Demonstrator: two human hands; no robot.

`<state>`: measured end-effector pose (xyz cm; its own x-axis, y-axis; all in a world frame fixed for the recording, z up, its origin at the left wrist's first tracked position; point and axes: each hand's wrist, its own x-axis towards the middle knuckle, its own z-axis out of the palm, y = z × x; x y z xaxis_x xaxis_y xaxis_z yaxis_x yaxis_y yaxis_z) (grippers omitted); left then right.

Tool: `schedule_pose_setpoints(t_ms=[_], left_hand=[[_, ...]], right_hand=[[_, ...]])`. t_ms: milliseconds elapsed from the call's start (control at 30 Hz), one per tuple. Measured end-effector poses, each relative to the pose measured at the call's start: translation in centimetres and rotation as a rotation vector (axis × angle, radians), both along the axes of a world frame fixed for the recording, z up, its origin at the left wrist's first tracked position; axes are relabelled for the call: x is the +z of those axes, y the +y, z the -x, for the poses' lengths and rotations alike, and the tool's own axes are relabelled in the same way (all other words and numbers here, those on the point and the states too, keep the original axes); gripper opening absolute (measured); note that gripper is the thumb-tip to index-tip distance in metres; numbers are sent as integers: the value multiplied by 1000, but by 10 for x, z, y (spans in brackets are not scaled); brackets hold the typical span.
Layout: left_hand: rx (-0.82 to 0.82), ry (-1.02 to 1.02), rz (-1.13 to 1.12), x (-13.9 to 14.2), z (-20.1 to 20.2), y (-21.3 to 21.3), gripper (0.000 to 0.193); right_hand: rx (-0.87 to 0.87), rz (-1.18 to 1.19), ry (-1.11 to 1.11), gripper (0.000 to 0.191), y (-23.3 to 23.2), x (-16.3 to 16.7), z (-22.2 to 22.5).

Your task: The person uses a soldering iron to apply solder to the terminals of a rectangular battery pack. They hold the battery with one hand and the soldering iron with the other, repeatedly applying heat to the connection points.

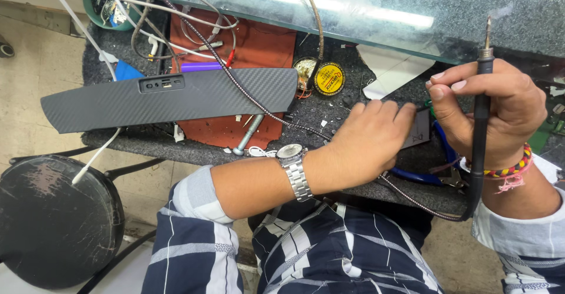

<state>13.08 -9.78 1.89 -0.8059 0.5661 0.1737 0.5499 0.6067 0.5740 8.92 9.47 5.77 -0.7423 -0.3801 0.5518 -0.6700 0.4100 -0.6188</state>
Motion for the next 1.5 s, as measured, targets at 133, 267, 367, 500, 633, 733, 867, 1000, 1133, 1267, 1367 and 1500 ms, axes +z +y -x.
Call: schedule_pose_setpoints(t_ms=[133,267,367,500,633,733,867,1000,1133,1267,1367,1500], left_hand=[[-49,-176,-116,-3,8,1,52],[-41,-233,-343,2,27,-12,29],[13,-256,-464,10,42,-25,23],[43,-559,-732,17,51,-32,20],[6,-639,-975,15,56,-34,18],[-15,-666,-1079,11,59,-37,20],[-25,-643,-1099,9,60,-40,23],[2,-599,-1032,10,61,-40,23],[44,-610,-1061,11,63,-40,23],[67,-591,-1060,10,64,-40,23],[63,-595,-1058,9,63,-39,23],[35,-604,-1068,10,63,-38,23]], right_hand=[[-18,-1,-4,24,3,-3,0],[-50,27,-22,24,15,-13,-4],[-81,97,-28,30,27,-26,-6],[-94,238,-120,34,39,-42,-8],[-63,254,-160,35,44,-47,-7],[-56,312,-185,34,42,-48,-7],[-35,342,-209,34,43,-48,-5],[7,338,-194,34,46,-48,0],[7,318,-208,35,48,-47,0],[10,293,-217,38,48,-45,-2],[15,281,-212,39,46,-43,-2],[4,278,-203,40,44,-42,-1]])
